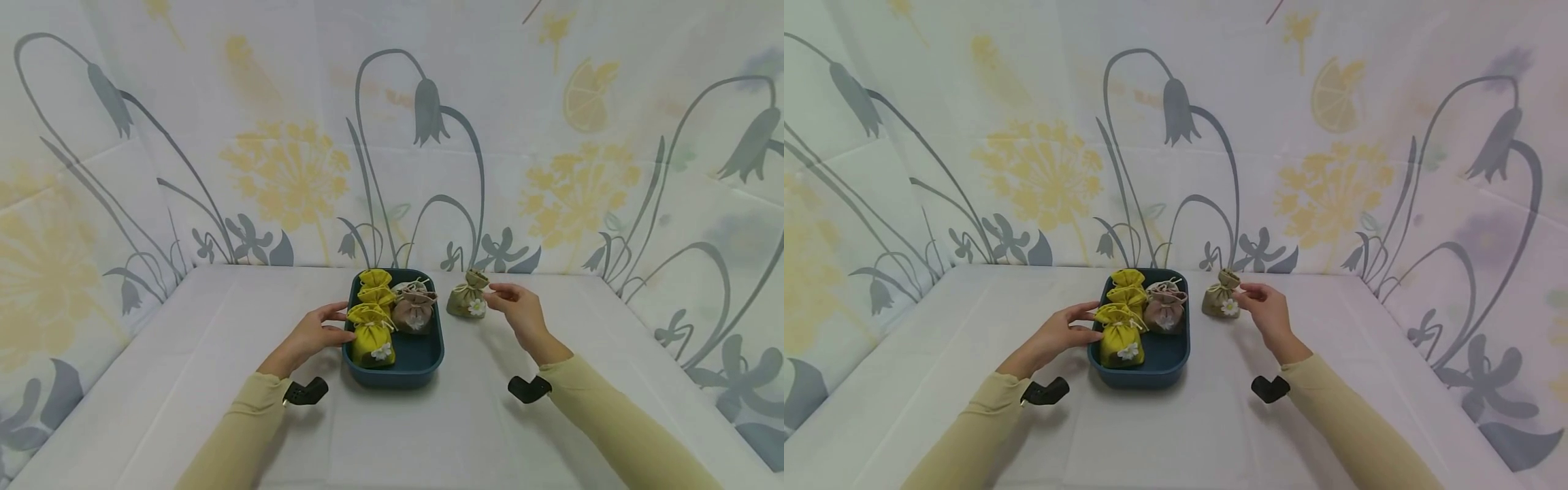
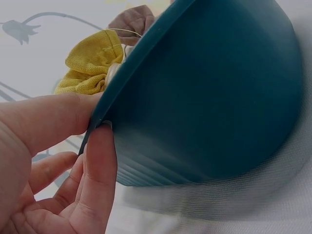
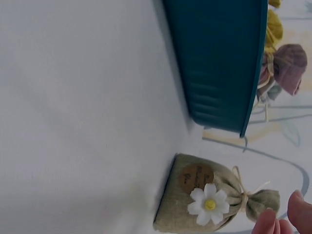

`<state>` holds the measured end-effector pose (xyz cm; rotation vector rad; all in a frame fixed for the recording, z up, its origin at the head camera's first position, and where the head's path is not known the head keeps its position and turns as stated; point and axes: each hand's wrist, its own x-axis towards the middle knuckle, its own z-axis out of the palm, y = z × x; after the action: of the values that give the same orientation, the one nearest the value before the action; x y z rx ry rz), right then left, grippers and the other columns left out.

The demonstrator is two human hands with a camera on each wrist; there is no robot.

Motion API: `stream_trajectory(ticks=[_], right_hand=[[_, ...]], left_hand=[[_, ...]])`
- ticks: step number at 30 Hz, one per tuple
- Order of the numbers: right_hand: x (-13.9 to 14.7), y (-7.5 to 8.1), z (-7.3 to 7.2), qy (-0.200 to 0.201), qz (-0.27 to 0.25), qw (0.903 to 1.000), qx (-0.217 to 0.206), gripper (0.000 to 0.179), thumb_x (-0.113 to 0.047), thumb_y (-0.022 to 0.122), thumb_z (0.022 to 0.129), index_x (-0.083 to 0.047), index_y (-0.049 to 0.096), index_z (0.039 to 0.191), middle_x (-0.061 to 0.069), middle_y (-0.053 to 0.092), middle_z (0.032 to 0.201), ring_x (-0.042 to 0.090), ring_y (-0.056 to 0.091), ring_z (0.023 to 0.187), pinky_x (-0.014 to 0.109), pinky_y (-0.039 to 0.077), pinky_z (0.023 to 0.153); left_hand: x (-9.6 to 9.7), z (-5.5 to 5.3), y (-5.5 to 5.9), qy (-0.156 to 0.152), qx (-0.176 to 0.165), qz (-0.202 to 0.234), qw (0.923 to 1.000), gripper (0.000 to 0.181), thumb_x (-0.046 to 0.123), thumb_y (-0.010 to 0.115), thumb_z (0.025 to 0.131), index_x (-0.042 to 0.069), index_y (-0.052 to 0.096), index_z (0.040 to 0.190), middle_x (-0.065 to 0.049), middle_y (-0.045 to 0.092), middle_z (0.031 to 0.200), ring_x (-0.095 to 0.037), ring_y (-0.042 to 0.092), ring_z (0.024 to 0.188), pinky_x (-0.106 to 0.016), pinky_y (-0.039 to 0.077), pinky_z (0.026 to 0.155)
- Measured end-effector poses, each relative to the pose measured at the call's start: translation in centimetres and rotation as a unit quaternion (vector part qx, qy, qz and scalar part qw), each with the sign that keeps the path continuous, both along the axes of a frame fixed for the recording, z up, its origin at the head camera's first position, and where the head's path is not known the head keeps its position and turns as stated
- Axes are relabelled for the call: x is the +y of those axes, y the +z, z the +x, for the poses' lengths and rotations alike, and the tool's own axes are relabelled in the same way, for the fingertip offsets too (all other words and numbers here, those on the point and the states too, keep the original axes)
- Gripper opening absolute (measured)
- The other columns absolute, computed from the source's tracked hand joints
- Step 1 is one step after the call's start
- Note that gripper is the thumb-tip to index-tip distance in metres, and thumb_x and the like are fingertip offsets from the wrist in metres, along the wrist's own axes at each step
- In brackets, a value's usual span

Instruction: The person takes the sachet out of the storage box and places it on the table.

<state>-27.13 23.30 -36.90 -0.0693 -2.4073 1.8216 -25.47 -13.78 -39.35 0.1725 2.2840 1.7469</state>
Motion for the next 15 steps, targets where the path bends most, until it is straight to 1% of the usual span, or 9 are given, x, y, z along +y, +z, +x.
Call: stream_trajectory(ticks=[4, 7, 10, 13, 15], right_hand=[[-0.3, 0.1, 0.5, 0.012, 0.003, 0.9999, 0.003, 0.042, -0.013, 0.065, 0.089, 0.009, 0.053, 0.123, -0.003, 0.061, 0.087, 0.017, 0.062, 0.088, 0.031, 0.046, 0.087], [-0.6, 0.3, 0.9, 0.018, 0.001, 0.9998, 0.009, 0.040, -0.011, 0.065, 0.088, 0.010, 0.054, 0.120, -0.002, 0.061, 0.085, 0.013, 0.062, 0.084, 0.025, 0.047, 0.082], [-0.9, 0.5, 1.3, 0.026, 0.000, 0.9995, 0.016, 0.039, -0.010, 0.065, 0.088, 0.011, 0.054, 0.119, -0.001, 0.061, 0.085, 0.008, 0.061, 0.079, 0.020, 0.047, 0.077], [-1.2, 0.7, 1.6, 0.035, -0.001, 0.9991, 0.021, 0.039, -0.010, 0.065, 0.088, 0.011, 0.054, 0.119, -0.002, 0.061, 0.086, 0.006, 0.060, 0.078, 0.018, 0.046, 0.076], [-1.4, 0.8, 1.8, 0.042, -0.002, 0.9988, 0.024, 0.039, -0.011, 0.065, 0.088, 0.011, 0.054, 0.119, -0.001, 0.061, 0.086, 0.006, 0.059, 0.078, 0.020, 0.047, 0.077]], left_hand=[[0.0, 0.1, 0.1, -0.001, 0.001, -0.001, 1.0000, 0.073, 0.011, 0.074, 0.080, 0.010, 0.036, 0.143, -0.017, 0.045, 0.130, -0.024, 0.058, 0.101, -0.035, 0.052, 0.080], [0.0, 0.1, 0.1, 0.001, -0.002, 0.001, 1.0000, 0.073, 0.011, 0.074, 0.080, 0.011, 0.037, 0.143, -0.016, 0.045, 0.130, -0.024, 0.057, 0.102, -0.035, 0.051, 0.080], [0.0, 0.0, 0.0, -0.004, 0.002, -0.001, 1.0000, 0.073, 0.012, 0.074, 0.081, 0.009, 0.036, 0.143, -0.018, 0.044, 0.131, -0.024, 0.057, 0.102, -0.035, 0.051, 0.080], [0.0, 0.0, 0.0, -0.002, 0.001, -0.001, 1.0000, 0.073, 0.011, 0.074, 0.081, 0.009, 0.036, 0.143, -0.019, 0.044, 0.130, -0.025, 0.057, 0.102, -0.035, 0.052, 0.080], [0.0, 0.0, 0.1, -0.001, 0.000, -0.003, 1.0000, 0.072, 0.011, 0.073, 0.081, 0.009, 0.036, 0.143, -0.019, 0.044, 0.131, -0.025, 0.057, 0.102, -0.034, 0.052, 0.080]])
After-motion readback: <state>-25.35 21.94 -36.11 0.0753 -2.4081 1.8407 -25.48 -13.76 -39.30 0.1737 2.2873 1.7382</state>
